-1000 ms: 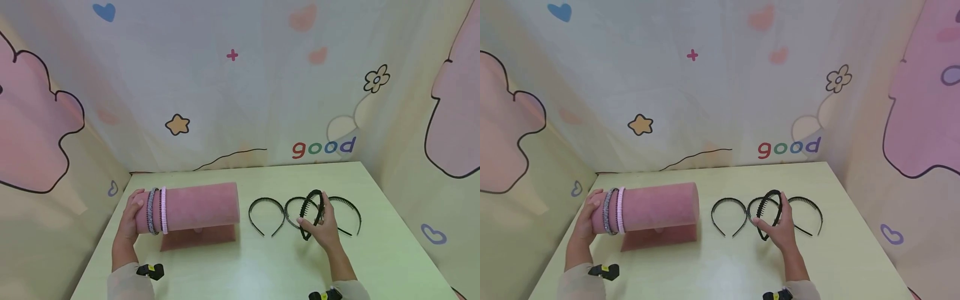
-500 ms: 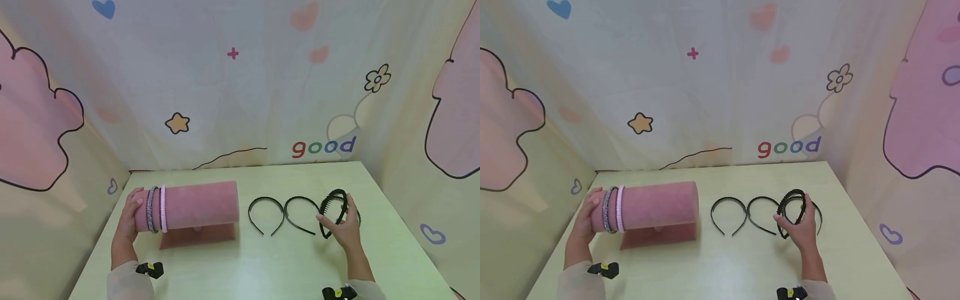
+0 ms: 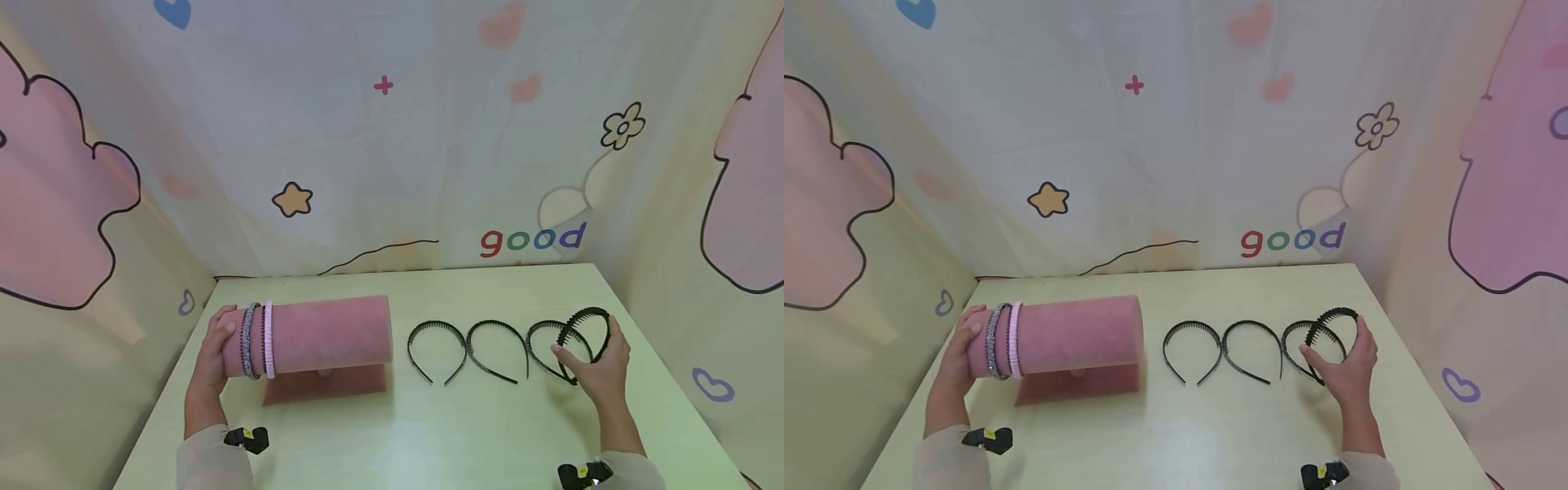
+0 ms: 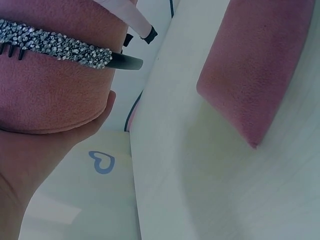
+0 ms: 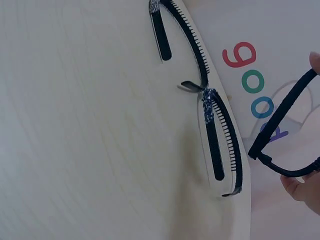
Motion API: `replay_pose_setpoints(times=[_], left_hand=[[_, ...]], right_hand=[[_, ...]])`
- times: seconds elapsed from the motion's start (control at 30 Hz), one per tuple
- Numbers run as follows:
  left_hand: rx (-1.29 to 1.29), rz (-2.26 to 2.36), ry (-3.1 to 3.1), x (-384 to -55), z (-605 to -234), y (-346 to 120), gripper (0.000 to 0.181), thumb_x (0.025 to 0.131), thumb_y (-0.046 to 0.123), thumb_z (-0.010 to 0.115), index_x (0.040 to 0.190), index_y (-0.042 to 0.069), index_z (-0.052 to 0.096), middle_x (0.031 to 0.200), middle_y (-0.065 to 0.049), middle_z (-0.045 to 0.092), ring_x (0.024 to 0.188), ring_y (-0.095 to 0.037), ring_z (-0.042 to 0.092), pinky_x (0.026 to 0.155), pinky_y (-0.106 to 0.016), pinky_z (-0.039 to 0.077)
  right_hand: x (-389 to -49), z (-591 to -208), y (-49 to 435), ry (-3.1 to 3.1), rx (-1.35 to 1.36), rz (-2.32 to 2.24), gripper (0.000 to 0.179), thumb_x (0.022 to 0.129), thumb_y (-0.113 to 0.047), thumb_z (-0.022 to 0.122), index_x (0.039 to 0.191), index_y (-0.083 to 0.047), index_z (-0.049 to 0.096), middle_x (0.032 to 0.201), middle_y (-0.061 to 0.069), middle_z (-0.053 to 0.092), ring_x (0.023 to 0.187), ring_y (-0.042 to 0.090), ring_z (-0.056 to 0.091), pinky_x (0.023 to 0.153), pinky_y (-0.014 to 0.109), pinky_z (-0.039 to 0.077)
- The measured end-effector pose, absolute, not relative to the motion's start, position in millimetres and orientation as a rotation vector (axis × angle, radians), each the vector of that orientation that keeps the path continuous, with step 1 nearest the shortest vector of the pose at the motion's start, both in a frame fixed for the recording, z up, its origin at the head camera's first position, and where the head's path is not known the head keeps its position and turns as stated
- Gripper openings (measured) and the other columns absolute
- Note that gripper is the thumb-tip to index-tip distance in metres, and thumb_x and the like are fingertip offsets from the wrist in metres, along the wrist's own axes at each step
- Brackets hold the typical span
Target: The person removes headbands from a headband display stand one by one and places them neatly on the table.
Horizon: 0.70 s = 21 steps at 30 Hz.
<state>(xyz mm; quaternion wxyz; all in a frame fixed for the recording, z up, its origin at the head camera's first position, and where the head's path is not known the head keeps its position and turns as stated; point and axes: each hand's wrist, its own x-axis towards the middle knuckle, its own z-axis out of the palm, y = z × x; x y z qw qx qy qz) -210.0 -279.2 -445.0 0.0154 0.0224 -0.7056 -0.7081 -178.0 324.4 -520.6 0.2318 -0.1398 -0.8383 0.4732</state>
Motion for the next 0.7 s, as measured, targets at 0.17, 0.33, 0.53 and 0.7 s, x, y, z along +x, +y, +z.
replay_pose_setpoints(times=[0.17, 0.33, 0.53, 0.7], left_hand=[[0.056, -2.191, -2.172, -217.6, -457.8, -285.9, 0.043, 0.088, 0.037, 0.033, 0.130, 0.028, 0.026, 0.124, -0.001, 0.028, 0.102, -0.020, 0.032, 0.076, -0.034, 0.034], [-0.009, -2.195, -2.168, -216.0, -452.6, -284.0, 0.045, 0.089, 0.033, 0.031, 0.132, 0.023, 0.023, 0.123, -0.002, 0.028, 0.102, -0.019, 0.032, 0.077, -0.033, 0.033], [0.045, -2.205, -2.173, -214.0, -451.1, -283.0, 0.043, 0.089, 0.033, 0.032, 0.131, 0.027, 0.024, 0.124, -0.001, 0.027, 0.103, -0.019, 0.032, 0.077, -0.034, 0.033], [0.028, -2.220, -2.139, -212.7, -447.3, -280.3, 0.044, 0.089, 0.030, 0.032, 0.131, 0.021, 0.024, 0.122, -0.002, 0.028, 0.100, -0.018, 0.033, 0.077, -0.034, 0.031]], right_hand=[[-175.3, -510.5, 337.0, -2.322, -0.471, 1.225, 0.103, 0.062, -0.032, 0.075, 0.138, -0.020, 0.006, 0.139, 0.010, 0.009, 0.125, 0.029, 0.003, 0.093, 0.052, 0.011], [-178.3, -514.3, 356.3, -2.335, -0.552, 1.177, 0.104, 0.062, -0.034, 0.075, 0.138, -0.021, 0.006, 0.139, 0.010, 0.007, 0.124, 0.031, 0.002, 0.092, 0.054, 0.012], [-182.2, -519.4, 374.4, -2.380, -0.658, 1.136, 0.108, 0.061, -0.041, 0.074, 0.138, -0.020, 0.002, 0.139, 0.013, 0.004, 0.123, 0.035, 0.000, 0.090, 0.057, 0.012], [-188.8, -522.2, 387.4, -2.454, -0.729, 1.056, 0.110, 0.061, -0.049, 0.070, 0.138, -0.015, 0.000, 0.139, 0.018, 0.002, 0.121, 0.040, 0.000, 0.087, 0.059, 0.016]])
